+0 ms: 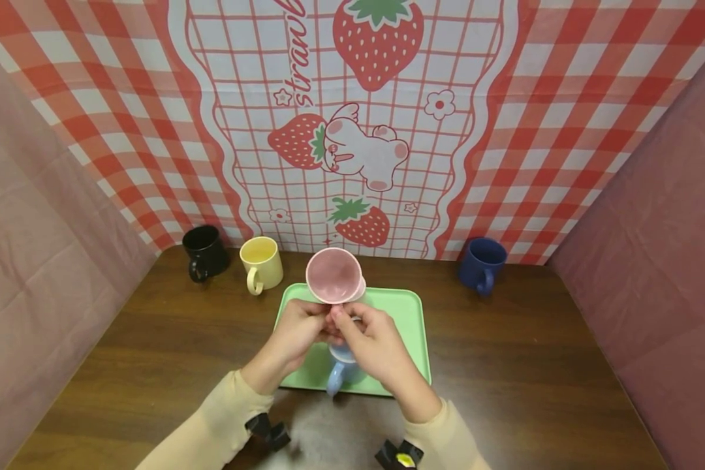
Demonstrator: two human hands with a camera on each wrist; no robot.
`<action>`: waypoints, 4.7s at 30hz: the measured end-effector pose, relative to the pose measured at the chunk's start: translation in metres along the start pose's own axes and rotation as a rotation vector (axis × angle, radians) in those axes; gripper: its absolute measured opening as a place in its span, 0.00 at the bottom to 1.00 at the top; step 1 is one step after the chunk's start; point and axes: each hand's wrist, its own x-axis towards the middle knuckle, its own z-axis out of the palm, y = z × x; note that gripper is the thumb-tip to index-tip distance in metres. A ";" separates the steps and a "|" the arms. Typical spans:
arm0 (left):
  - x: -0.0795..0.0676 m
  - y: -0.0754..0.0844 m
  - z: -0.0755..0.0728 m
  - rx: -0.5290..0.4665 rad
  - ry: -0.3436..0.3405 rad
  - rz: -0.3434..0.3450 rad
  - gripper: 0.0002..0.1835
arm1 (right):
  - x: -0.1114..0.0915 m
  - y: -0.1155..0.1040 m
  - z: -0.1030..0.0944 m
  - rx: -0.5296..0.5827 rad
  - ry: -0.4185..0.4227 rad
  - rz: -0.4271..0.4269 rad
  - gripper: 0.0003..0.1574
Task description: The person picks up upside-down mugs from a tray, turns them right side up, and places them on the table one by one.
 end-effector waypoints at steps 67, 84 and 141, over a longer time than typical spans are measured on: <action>0.005 0.020 -0.023 0.947 -0.284 0.468 0.18 | 0.011 0.022 -0.109 0.107 0.498 -0.160 0.21; 0.010 0.010 -0.025 1.128 -0.347 0.547 0.24 | 0.017 0.054 -0.132 0.010 0.503 -0.059 0.25; 0.006 0.003 -0.015 1.179 -0.454 0.524 0.34 | 0.036 0.133 -0.142 -0.426 0.599 0.098 0.22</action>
